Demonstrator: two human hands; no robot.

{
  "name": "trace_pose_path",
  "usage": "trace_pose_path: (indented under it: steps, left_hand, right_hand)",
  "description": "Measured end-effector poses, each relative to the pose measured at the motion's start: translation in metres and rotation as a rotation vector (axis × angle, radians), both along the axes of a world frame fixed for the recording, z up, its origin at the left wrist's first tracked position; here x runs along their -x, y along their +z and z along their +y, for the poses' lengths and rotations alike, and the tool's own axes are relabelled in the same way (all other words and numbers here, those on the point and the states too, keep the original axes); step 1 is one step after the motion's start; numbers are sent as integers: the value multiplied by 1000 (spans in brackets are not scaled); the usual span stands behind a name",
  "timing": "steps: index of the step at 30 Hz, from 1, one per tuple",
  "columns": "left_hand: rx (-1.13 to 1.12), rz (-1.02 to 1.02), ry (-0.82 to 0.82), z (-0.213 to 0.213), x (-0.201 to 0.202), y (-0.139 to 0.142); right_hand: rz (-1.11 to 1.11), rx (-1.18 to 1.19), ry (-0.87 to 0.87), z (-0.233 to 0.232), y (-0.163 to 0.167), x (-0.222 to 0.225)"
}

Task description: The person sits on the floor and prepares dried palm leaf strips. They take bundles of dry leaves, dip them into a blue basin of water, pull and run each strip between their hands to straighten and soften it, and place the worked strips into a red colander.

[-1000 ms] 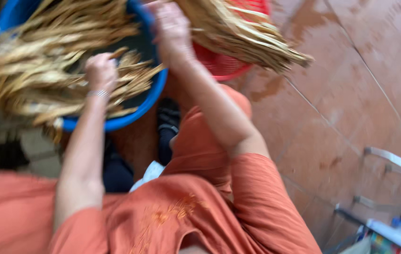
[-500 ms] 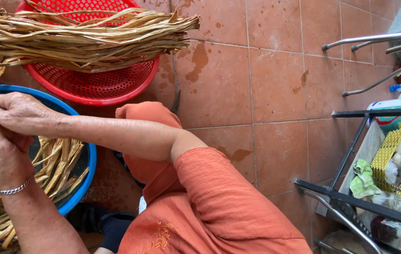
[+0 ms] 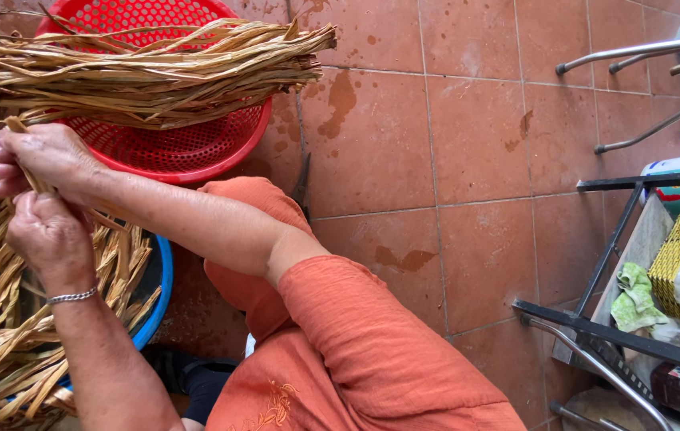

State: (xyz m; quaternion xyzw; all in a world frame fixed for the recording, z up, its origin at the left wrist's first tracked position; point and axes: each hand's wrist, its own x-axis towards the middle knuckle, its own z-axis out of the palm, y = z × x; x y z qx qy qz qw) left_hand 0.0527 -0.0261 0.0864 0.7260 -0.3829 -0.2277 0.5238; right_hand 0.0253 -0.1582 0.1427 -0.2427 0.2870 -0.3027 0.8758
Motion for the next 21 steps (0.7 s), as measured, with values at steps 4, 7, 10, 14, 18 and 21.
trace_pose_path:
  steps: [4, 7, 10, 14, 18, 21]
  left_hand:
    - [-62, -212, 12, 6, 12, 17]
    - [-102, -339, -9, 7, 20, 28]
    - [-120, -381, -4, 13, 31, 34]
    - [-169, -573, -30, 20, 35, 39]
    - [-251, -632, -44, 30, 34, 44]
    - [-284, -683, -44, 39, 32, 47]
  right_hand:
    - [113, 77, -3, -10, 8, 0]
    - [211, 23, 61, -22, 17, 4]
    - [109, -11, -30, -39, 22, 8]
    - [112, -7, -117, -58, 24, 9]
    - [150, -16, -154, -68, 23, 8]
    - [239, 37, -248, -74, 25, 8]
